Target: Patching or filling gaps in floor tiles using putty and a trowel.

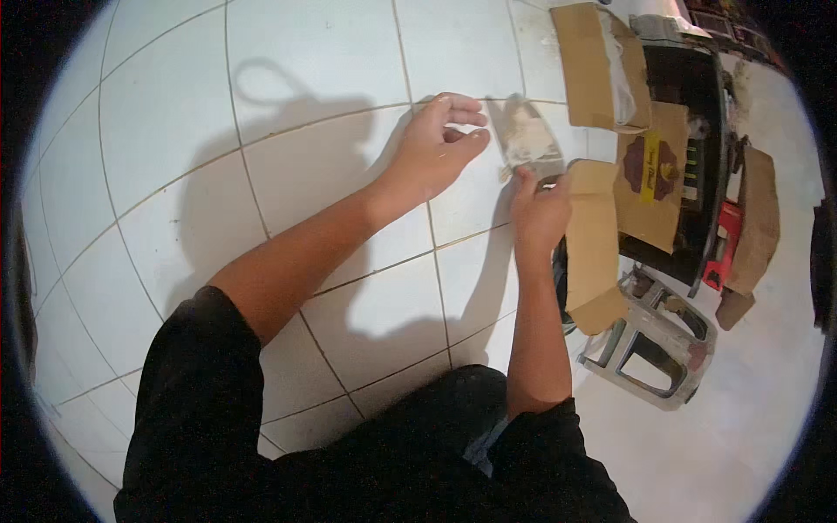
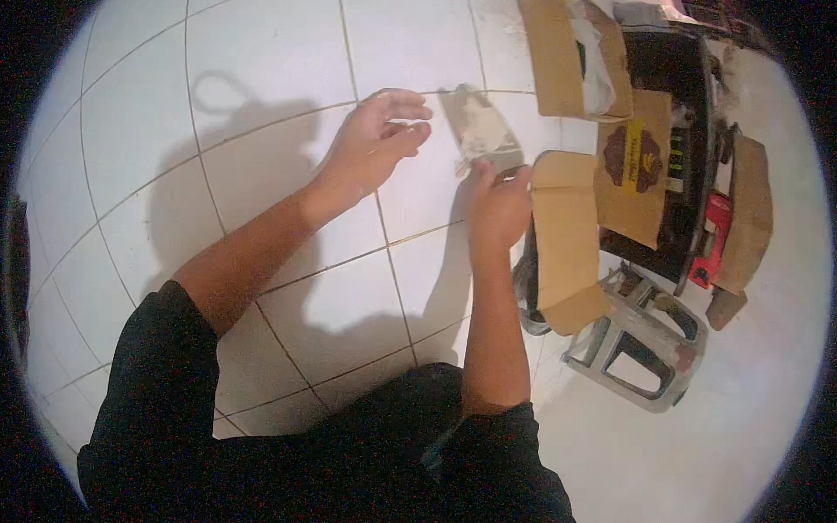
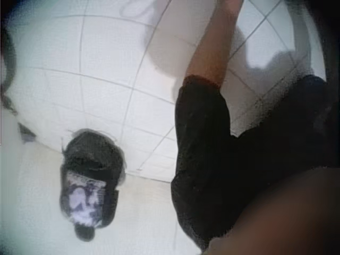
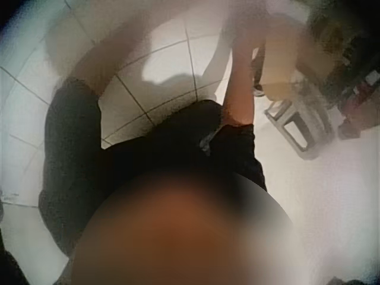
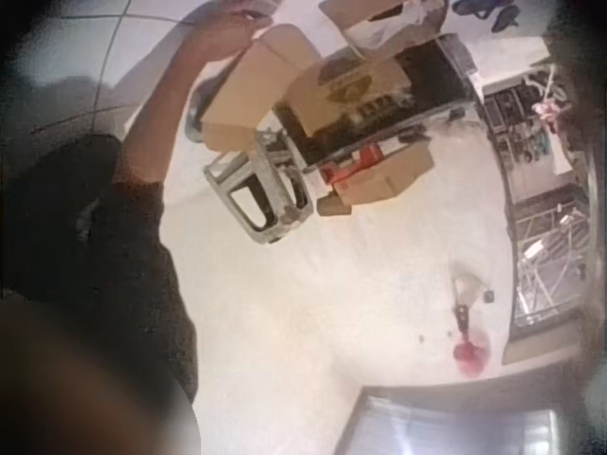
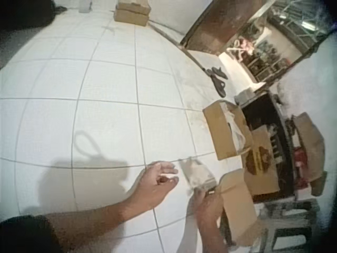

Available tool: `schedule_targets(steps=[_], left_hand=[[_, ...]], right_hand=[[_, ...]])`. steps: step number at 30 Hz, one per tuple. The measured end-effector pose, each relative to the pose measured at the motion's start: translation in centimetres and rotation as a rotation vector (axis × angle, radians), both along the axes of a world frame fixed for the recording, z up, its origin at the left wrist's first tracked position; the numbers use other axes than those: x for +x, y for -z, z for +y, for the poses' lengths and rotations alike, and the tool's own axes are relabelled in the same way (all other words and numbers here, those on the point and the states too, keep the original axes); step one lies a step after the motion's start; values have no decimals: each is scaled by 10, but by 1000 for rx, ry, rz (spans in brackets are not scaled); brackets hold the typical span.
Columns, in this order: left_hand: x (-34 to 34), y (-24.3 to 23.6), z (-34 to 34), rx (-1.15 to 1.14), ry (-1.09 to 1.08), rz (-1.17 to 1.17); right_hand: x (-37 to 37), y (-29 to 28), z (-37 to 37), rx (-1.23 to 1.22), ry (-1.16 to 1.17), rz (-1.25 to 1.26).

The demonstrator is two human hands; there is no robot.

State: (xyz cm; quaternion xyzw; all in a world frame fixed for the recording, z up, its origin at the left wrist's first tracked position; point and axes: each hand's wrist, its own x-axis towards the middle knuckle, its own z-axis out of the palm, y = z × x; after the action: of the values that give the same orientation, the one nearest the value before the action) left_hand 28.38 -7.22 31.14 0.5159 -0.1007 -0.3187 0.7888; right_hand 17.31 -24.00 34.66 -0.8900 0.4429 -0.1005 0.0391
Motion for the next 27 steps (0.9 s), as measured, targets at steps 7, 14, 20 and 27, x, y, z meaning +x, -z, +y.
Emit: schedule_targets(steps=[7,14,20,27], left_hand=[[-1,-5,0,77,-50,-167],[-8,5,0,194,-140,-421],[-12,0,-3,191,-125,-457],[-8,0,-7,205,-122,-440]], right_hand=[[5,-16,-5,-53,-2,119],[-6,-2,-1,3,-70,150],[14,-18,-5,19,13,145],[8,-14,-15,-8,-66,240]])
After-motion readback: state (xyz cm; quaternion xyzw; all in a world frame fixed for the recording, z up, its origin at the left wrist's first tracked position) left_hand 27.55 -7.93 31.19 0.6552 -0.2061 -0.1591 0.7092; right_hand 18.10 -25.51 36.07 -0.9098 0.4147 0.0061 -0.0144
